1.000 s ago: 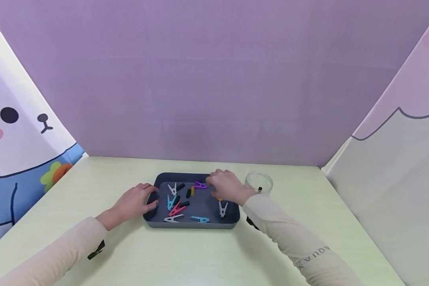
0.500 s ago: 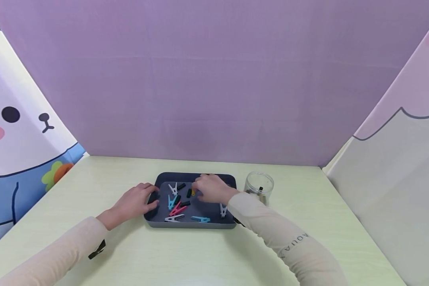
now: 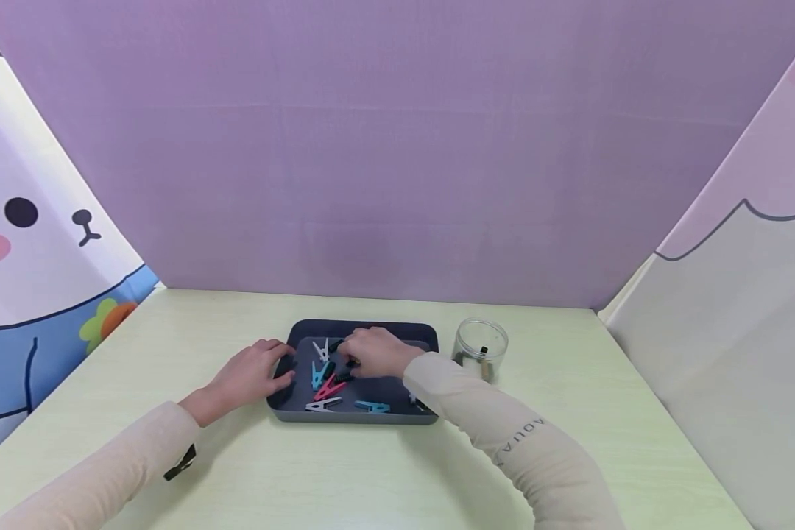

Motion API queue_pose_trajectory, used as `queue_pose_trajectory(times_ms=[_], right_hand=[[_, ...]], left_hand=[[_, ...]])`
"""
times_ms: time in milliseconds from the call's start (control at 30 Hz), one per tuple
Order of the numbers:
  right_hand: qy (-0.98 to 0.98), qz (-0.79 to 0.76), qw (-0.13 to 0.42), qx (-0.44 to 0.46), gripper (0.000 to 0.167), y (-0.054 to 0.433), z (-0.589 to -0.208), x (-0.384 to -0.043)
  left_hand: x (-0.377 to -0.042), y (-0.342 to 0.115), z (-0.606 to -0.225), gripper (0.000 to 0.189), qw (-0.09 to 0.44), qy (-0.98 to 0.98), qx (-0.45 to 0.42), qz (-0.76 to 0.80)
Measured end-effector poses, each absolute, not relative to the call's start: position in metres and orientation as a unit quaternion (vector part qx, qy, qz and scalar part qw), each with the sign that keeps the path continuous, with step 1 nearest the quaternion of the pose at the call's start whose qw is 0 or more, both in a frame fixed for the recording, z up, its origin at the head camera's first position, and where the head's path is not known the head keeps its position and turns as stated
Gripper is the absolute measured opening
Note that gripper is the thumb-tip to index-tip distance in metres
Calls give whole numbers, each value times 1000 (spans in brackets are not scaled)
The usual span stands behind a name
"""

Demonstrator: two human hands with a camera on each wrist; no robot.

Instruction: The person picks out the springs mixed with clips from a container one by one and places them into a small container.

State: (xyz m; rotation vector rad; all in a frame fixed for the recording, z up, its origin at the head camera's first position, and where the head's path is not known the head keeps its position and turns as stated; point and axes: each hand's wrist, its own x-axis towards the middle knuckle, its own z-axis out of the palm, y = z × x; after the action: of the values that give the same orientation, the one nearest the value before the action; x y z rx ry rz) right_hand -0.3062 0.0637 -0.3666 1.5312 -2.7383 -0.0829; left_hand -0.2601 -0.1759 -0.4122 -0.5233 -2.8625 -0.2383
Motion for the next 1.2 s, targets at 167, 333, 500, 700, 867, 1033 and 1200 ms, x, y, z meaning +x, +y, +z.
queue_pose_trajectory(times_ms=[167, 333, 500, 700, 867, 1033, 1200], right_hand=[[-871, -28, -9, 490, 23, 60, -371, -309], [-874, -35, -22, 483, 25, 58, -373, -309], [-876, -35, -30, 479, 22, 57, -375, -308], [-873, -34, -35, 486, 17, 57, -381, -311], [-874, -38, -37, 483, 17, 55, -384, -311], [-874, -40, -37, 482, 17, 53, -383, -309], [-876, -42, -37, 480, 15, 53, -382, -307]], left_hand=[[-260, -176, -412, 40, 114, -974, -181, -79], [-260, -177, -412, 39, 115, -973, -183, -78], [-260, -178, -412, 40, 112, -973, -183, -82], [-260, -177, -412, 40, 113, -974, -182, -79], [-259, -177, -412, 40, 110, -974, -180, -77], [-258, -177, -411, 40, 110, -975, -179, -78], [-257, -177, -410, 40, 109, -974, -180, -79]])
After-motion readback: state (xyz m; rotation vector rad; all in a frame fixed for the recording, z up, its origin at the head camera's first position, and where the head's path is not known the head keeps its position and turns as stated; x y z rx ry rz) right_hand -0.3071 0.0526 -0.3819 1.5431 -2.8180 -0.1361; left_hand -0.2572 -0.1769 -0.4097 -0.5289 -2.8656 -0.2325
